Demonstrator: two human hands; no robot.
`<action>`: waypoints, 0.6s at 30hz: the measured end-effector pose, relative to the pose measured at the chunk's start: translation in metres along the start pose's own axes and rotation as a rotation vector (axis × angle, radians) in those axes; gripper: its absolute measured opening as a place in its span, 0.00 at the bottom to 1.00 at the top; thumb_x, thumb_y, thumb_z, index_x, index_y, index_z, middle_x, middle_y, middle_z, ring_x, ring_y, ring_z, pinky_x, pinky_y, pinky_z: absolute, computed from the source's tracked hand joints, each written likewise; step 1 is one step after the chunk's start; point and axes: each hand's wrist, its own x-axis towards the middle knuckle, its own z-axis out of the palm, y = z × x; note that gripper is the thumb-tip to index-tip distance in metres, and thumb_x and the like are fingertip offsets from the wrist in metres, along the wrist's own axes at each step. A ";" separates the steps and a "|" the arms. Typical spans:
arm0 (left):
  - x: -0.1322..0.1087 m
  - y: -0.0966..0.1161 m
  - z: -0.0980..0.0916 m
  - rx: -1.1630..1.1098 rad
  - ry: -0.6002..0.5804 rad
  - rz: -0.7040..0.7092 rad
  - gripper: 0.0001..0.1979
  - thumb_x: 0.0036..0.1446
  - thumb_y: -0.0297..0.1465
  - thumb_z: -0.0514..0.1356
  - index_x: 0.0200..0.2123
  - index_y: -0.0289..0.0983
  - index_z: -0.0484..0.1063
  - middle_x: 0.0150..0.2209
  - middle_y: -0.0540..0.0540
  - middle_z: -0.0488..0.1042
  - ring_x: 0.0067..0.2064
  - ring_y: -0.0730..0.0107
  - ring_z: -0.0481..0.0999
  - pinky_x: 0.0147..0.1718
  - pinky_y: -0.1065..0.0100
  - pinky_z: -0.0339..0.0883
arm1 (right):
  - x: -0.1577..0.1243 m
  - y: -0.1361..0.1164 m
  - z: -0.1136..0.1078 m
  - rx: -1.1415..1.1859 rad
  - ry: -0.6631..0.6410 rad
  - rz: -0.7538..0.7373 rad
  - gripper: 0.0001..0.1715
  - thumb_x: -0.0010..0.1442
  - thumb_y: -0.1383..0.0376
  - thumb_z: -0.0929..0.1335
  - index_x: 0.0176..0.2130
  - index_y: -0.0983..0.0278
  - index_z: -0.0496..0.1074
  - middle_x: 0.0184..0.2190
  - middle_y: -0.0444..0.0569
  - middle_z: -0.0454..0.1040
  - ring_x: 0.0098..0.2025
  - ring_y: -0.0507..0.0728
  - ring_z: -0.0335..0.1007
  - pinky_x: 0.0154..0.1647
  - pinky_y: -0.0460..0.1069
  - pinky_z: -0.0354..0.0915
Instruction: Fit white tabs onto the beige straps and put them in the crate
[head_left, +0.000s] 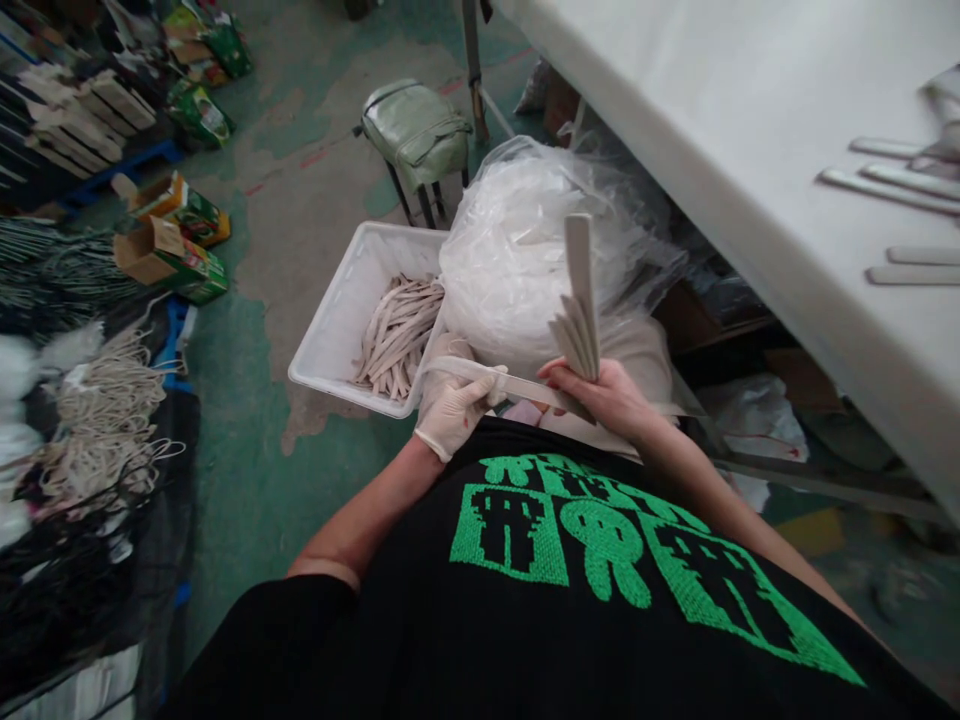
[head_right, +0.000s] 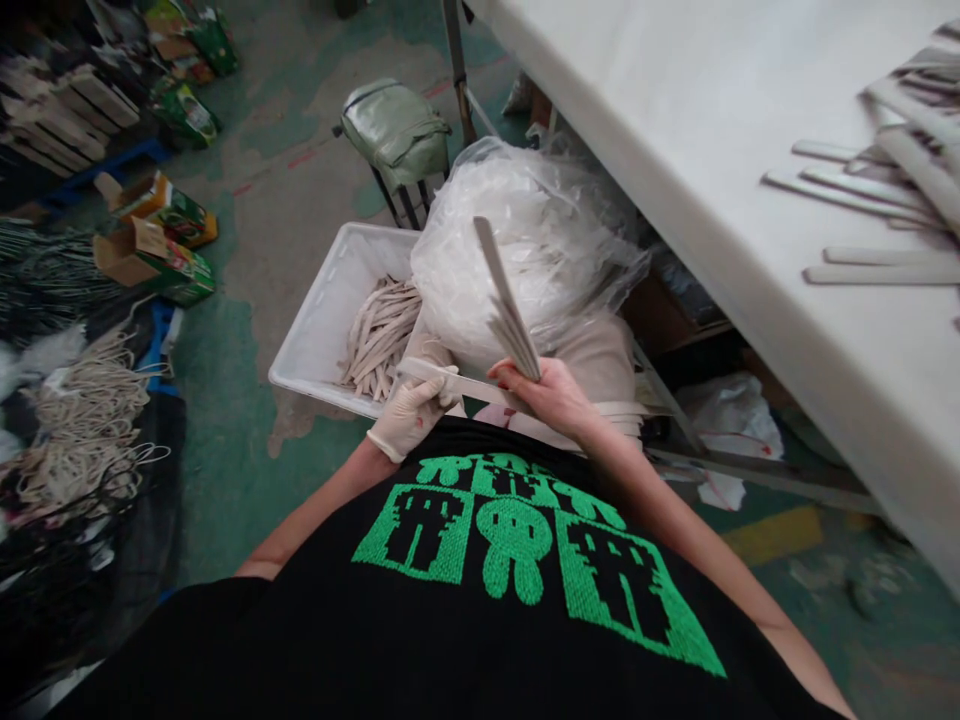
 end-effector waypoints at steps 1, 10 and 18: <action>0.000 0.004 -0.002 -0.038 -0.003 -0.026 0.14 0.44 0.31 0.73 0.36 0.32 0.80 0.25 0.52 0.73 0.26 0.80 0.68 0.34 0.73 0.69 | 0.000 0.004 -0.007 0.059 0.086 -0.008 0.20 0.57 0.50 0.71 0.37 0.65 0.78 0.28 0.46 0.77 0.20 0.48 0.64 0.21 0.45 0.62; -0.001 0.016 -0.003 -0.132 0.030 -0.092 0.12 0.50 0.26 0.69 0.39 0.30 0.78 0.25 0.53 0.72 0.25 0.82 0.69 0.35 0.73 0.75 | -0.030 0.016 -0.036 0.316 -0.008 -0.060 0.24 0.50 0.53 0.77 0.45 0.60 0.78 0.31 0.46 0.79 0.22 0.49 0.68 0.17 0.43 0.61; -0.001 0.015 0.004 -0.148 0.038 -0.228 0.10 0.55 0.25 0.65 0.42 0.29 0.78 0.24 0.52 0.72 0.25 0.80 0.71 0.35 0.73 0.76 | -0.065 -0.008 -0.048 0.107 0.018 -0.368 0.08 0.52 0.58 0.77 0.33 0.58 0.80 0.29 0.46 0.76 0.27 0.52 0.71 0.25 0.47 0.68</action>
